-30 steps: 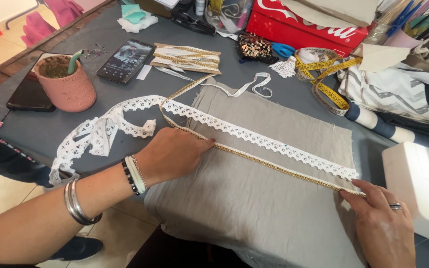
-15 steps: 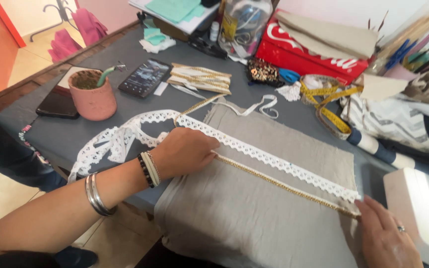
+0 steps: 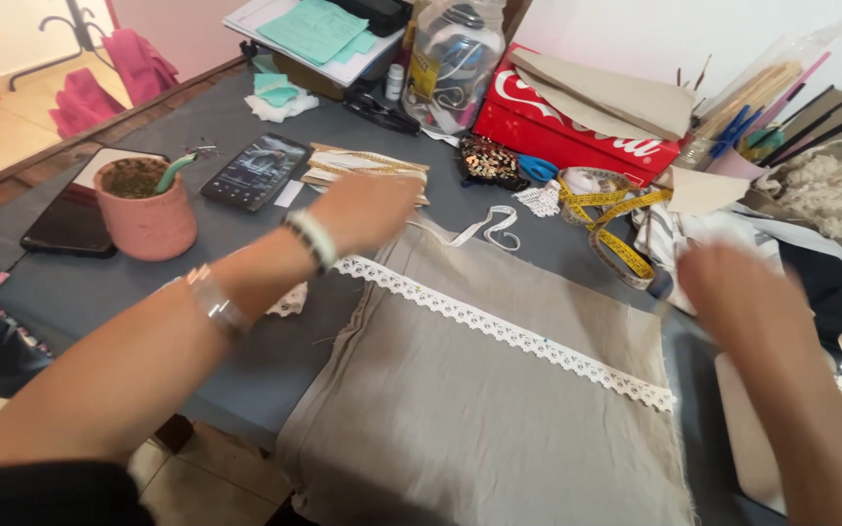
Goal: Positioning and aligning lace and ribbon trim on a piece of fabric
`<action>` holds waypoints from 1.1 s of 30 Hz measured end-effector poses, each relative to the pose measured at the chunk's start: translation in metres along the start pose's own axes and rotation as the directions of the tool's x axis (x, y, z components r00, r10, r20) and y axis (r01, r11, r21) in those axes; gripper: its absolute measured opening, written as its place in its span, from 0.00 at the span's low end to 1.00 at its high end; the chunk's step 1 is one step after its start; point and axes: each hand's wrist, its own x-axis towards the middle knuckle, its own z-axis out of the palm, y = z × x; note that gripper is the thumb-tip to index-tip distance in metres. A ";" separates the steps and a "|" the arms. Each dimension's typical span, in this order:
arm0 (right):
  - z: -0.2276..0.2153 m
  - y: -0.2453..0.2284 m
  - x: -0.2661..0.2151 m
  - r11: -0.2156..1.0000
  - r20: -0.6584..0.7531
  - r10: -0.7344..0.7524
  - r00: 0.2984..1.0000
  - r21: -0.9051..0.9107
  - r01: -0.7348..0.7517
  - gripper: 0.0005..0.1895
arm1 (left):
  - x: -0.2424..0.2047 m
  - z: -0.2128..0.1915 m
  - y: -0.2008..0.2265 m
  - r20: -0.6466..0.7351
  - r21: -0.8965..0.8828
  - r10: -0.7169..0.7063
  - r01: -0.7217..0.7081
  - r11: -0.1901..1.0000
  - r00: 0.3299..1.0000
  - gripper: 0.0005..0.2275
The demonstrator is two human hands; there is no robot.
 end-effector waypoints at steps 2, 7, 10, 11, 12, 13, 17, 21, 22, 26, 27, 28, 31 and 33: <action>-0.041 -0.003 0.046 0.995 -0.316 0.082 0.945 0.082 -0.059 0.07 | 0.024 -0.019 -0.004 -0.424 -0.194 -0.144 0.066 0.979 0.894 0.15; -0.028 -0.045 0.113 0.992 -0.712 -0.023 0.701 0.071 0.104 0.16 | 0.092 0.012 0.000 -0.700 -0.016 0.047 -0.081 0.997 0.712 0.12; -0.001 -0.088 0.132 0.933 -0.809 -0.245 0.535 -0.045 0.358 0.12 | 0.124 0.072 0.006 -0.629 0.221 0.188 -0.059 0.974 0.755 0.19; 0.005 -0.102 0.134 0.850 -0.754 -0.321 0.573 0.037 0.525 0.15 | 0.131 0.089 0.009 -0.560 0.252 0.181 -0.042 0.967 0.808 0.24; 0.006 -0.111 0.134 0.852 -0.753 -0.318 0.577 0.041 0.522 0.15 | 0.145 0.103 0.003 -0.558 0.254 0.186 -0.047 0.966 0.809 0.24; 0.009 -0.119 0.134 0.751 -0.689 -0.348 0.636 0.201 0.629 0.18 | 0.159 0.117 -0.002 -0.613 0.275 0.247 -0.090 0.957 0.750 0.14; 0.005 -0.131 0.128 0.275 -0.723 -0.458 0.518 0.439 0.856 0.34 | 0.137 0.077 0.008 -0.506 -0.107 0.281 -0.382 0.918 0.816 0.08; -0.024 -0.115 0.095 0.033 -0.739 -0.456 0.495 0.542 0.840 0.22 | 0.060 0.030 0.021 -0.432 -0.423 0.405 -0.578 0.698 0.806 0.10; -0.028 -0.109 0.085 -0.097 -0.682 -0.503 0.531 0.655 0.750 0.13 | 0.051 0.027 0.021 -0.497 -0.439 0.406 -0.626 0.644 0.767 0.09; -0.007 -0.077 0.047 -0.404 -0.591 -0.554 0.585 0.806 0.432 0.15 | -0.010 0.012 0.021 -0.531 -0.488 0.391 -0.648 0.584 0.752 0.09; -0.002 -0.063 0.028 -0.402 -0.579 -0.555 0.597 0.815 0.417 0.15 | -0.020 0.018 0.015 -0.521 -0.501 0.396 -0.646 0.575 0.756 0.09; 0.003 -0.048 0.008 -0.175 -0.425 -0.558 0.713 0.900 0.400 0.25 | -0.030 0.024 0.008 -0.469 -0.424 0.441 -0.633 0.648 0.766 0.11; 0.028 -0.009 -0.052 0.161 -0.189 -0.473 0.860 0.942 0.296 0.29 | -0.053 0.044 -0.009 -0.363 -0.341 0.424 -0.542 0.768 0.830 0.15; 0.057 0.008 -0.084 0.257 -0.109 -0.428 0.897 0.937 0.236 0.22 | -0.064 0.059 -0.015 -0.306 -0.346 0.357 -0.452 0.822 0.883 0.15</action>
